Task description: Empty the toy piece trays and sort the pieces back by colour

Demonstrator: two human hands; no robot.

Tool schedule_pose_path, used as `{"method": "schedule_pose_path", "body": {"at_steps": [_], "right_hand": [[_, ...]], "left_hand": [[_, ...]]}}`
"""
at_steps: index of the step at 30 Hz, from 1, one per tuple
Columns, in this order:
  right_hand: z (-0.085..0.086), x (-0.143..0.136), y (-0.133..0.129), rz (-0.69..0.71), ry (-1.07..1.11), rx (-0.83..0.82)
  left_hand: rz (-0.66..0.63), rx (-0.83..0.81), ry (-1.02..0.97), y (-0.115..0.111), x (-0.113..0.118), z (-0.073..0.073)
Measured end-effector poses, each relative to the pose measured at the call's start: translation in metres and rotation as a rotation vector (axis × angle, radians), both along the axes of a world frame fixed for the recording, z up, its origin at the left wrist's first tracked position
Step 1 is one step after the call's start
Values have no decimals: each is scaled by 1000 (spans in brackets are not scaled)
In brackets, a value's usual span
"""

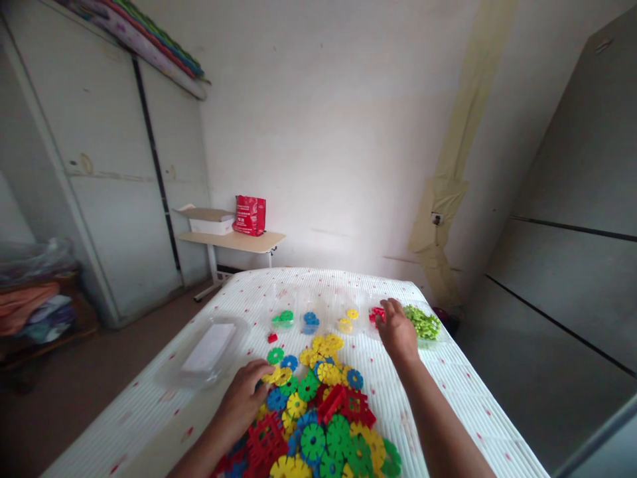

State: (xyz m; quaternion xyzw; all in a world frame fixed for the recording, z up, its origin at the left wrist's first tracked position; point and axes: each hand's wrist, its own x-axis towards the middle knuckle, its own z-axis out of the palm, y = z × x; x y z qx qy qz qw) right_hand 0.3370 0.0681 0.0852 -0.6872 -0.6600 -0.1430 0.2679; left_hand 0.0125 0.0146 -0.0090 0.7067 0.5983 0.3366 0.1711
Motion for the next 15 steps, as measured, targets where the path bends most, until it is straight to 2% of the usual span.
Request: {"method": "schedule_pose_path", "body": {"at_steps": [6, 9, 12, 15], "right_hand": [[-53, 17, -39, 184, -96, -74], [-75, 28, -52, 205, -97, -144], [-85, 34, -57, 187, -40, -190], [-84, 33, -57, 161, -19, -229]], "left_hand": [[-4, 9, 36, -1, 1, 0], [-5, -18, 114, 0, 1, 3], [1, -37, 178, 3, 2, 8], [20, -36, 218, 12, 3, 16]]}}
